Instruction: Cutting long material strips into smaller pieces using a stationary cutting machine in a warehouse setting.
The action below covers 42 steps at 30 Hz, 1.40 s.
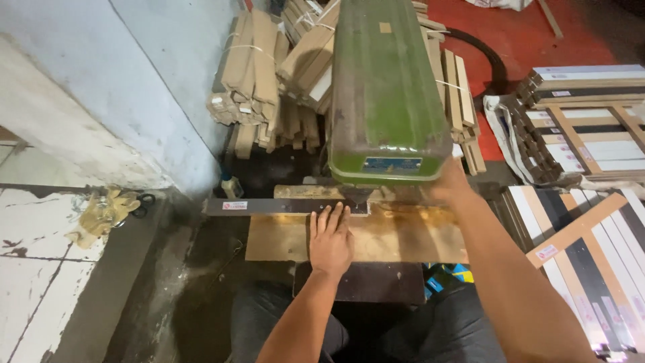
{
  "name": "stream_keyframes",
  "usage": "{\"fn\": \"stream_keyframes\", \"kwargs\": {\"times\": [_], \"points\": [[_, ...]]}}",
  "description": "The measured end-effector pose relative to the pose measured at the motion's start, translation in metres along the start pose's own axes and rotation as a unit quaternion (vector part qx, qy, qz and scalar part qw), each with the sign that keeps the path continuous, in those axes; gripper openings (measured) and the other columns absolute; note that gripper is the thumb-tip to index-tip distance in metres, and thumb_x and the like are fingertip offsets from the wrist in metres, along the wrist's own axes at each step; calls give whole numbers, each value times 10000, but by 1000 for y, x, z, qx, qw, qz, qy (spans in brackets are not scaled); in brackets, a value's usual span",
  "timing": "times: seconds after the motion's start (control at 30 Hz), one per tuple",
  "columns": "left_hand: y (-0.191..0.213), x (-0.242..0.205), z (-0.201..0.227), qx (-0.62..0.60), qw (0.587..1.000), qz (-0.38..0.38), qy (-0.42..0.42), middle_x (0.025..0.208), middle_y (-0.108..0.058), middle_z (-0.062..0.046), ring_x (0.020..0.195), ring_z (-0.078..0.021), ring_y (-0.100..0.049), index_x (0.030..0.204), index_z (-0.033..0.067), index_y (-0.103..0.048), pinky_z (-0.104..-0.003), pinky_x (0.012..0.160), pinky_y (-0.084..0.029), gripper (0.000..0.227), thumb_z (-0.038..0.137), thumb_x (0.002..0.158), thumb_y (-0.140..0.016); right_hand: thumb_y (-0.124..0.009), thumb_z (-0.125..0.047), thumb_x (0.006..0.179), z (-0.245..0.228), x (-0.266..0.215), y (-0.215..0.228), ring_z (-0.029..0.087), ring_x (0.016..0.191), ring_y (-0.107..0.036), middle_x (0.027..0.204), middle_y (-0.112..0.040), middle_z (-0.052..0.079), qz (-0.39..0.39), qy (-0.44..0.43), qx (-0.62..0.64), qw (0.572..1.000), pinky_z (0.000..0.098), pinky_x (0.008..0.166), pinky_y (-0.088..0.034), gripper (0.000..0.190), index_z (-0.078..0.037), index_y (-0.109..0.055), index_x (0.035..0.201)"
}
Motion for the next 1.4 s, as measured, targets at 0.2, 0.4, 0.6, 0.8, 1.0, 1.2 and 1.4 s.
{"fn": "stream_keyframes", "kwargs": {"times": [0.2, 0.4, 0.6, 0.8, 1.0, 1.2, 1.4], "points": [[0, 1, -4, -11, 999, -41, 13, 1477, -561, -54, 1430, -267, -410, 1465, 126, -563, -543, 1262, -101, 522, 190, 946, -570, -591, -424, 965, 43, 0, 6, 352, 1305, -610, 1414, -643, 184, -113, 4, -296, 948, 483, 1094, -474, 573, -86, -631, 1425], [10, 6, -2, -38, 998, -55, 15, 1485, -560, -69, 1417, -282, -429, 1451, 133, -578, -562, 1257, -89, 514, 151, 938, -555, -515, 38, 1015, 124, 29, 22, 284, 934, -668, 1056, -725, 160, -229, 32, 202, 952, 499, 861, -532, 274, -11, -762, 1121], [23, 12, -21, -92, 992, -80, 25, 1483, -571, -51, 1410, -271, -461, 1453, 163, -574, -564, 1257, -82, 470, 189, 989, -503, -460, -1, 1047, 136, 14, -6, 324, 975, -685, 1084, -736, 200, -191, -14, 233, 953, 482, 854, -499, 311, -17, -690, 1255], [81, 25, -108, 74, 985, 81, 135, 1276, -671, -48, 1246, -251, -591, 1233, 220, -718, -509, 1185, -314, 286, 233, 950, -679, -613, -301, 1028, 133, -13, -58, 394, 1134, -681, 1250, -683, 298, -102, -162, 113, 975, 527, 1013, -527, 515, 49, -554, 1401], [79, -7, -286, 2, 860, 49, 508, 1677, -175, -242, 1543, -484, -166, 1662, 199, -148, -641, 1234, -116, 865, 460, 997, -635, -609, -591, 963, 99, -42, -98, 345, 1375, -551, 1468, -592, 171, -150, -132, -104, 974, 522, 1103, -479, 666, -166, -580, 1476], [120, -6, -250, -148, 852, 3, 503, 1361, -537, -260, 1272, -471, -552, 1479, 0, -443, -650, 1023, -472, 733, 474, 979, -696, -648, -350, 977, 101, -37, -107, 296, 1047, -754, 1247, -723, 211, -121, -108, -36, 986, 373, 857, -644, 459, -131, -665, 1381], [126, -17, -207, -152, 852, -84, 494, 1306, -649, -104, 1208, -305, -655, 1419, 187, -486, -564, 977, -526, 796, 620, 828, -797, -634, -420, 983, 93, -67, -51, 355, 1276, -640, 1316, -710, 198, -68, -113, -81, 988, 505, 1078, -497, 459, -121, -730, 1317]]}}
Point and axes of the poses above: each hand's wrist, its own x-axis towards the middle knuckle, its own y-axis out of the back of the hand, z = x × y, the point moved 5 cm from there along x, towards the middle knuckle
